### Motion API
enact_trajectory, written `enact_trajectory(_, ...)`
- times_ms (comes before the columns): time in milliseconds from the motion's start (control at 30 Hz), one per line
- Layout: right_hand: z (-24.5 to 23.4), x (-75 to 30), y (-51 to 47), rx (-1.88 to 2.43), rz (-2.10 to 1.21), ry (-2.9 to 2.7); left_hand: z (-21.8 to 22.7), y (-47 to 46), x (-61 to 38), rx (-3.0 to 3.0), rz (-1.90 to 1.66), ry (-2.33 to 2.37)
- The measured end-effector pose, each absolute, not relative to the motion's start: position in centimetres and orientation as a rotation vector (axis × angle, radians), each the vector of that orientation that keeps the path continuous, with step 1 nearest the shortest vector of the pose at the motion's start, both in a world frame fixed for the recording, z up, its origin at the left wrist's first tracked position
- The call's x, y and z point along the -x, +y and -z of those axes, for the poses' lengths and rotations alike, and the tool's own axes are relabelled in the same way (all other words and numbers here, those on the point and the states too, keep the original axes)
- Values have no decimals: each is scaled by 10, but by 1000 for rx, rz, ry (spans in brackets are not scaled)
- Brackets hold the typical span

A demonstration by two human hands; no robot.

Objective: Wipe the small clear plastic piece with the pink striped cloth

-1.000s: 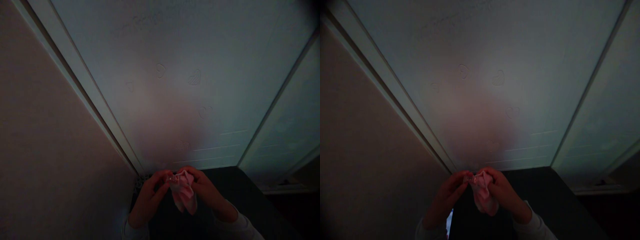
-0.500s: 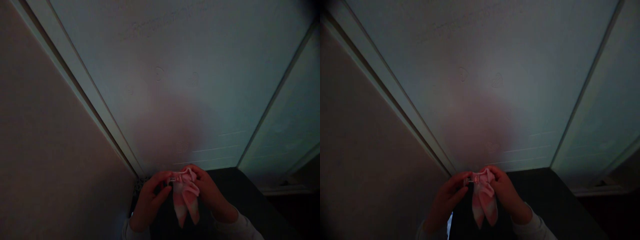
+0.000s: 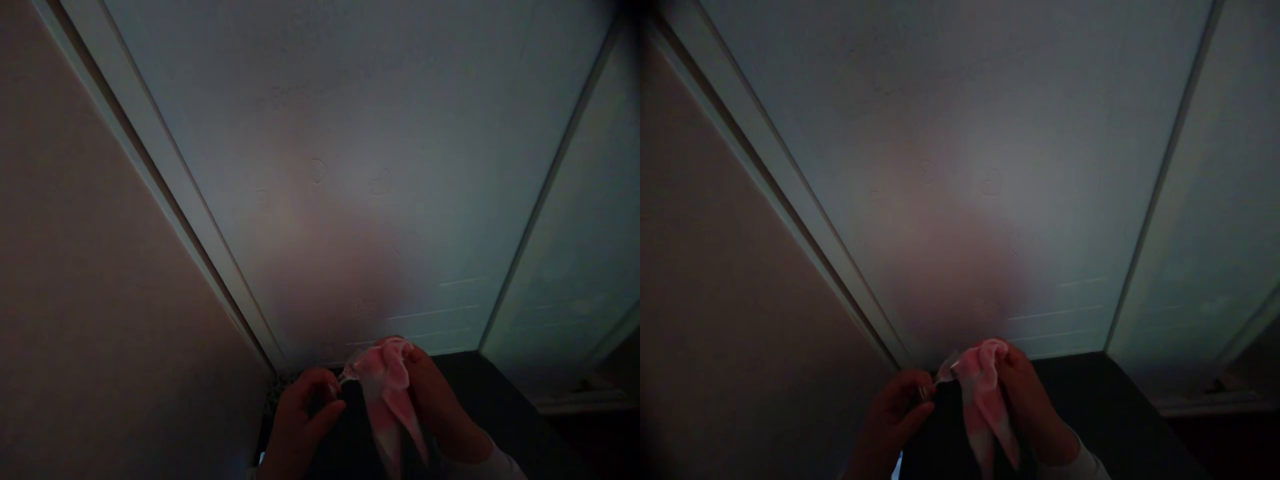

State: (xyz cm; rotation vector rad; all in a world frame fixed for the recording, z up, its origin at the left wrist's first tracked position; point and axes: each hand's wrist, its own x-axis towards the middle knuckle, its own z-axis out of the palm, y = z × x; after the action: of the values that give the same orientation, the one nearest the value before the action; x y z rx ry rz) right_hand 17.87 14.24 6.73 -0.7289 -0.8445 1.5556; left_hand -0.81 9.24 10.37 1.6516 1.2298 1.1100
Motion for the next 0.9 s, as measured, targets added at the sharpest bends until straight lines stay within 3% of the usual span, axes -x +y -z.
enact_trajectory(300,-78,-169,131,820,-1384,-955,-98,94,-4,-1662,-1095,1128)
enact_trajectory(500,-79,-149,121,562,-1464,-1118,-99,91,-2,-1746,-1048,1238)
enact_trajectory(767,-66,-146,124,869,-1048,-1425,-109,86,-6,-1882,-888,1264)
enact_trajectory(900,-59,-149,125,917,-1006,-1365,-109,87,-10,-1908,-856,1298)
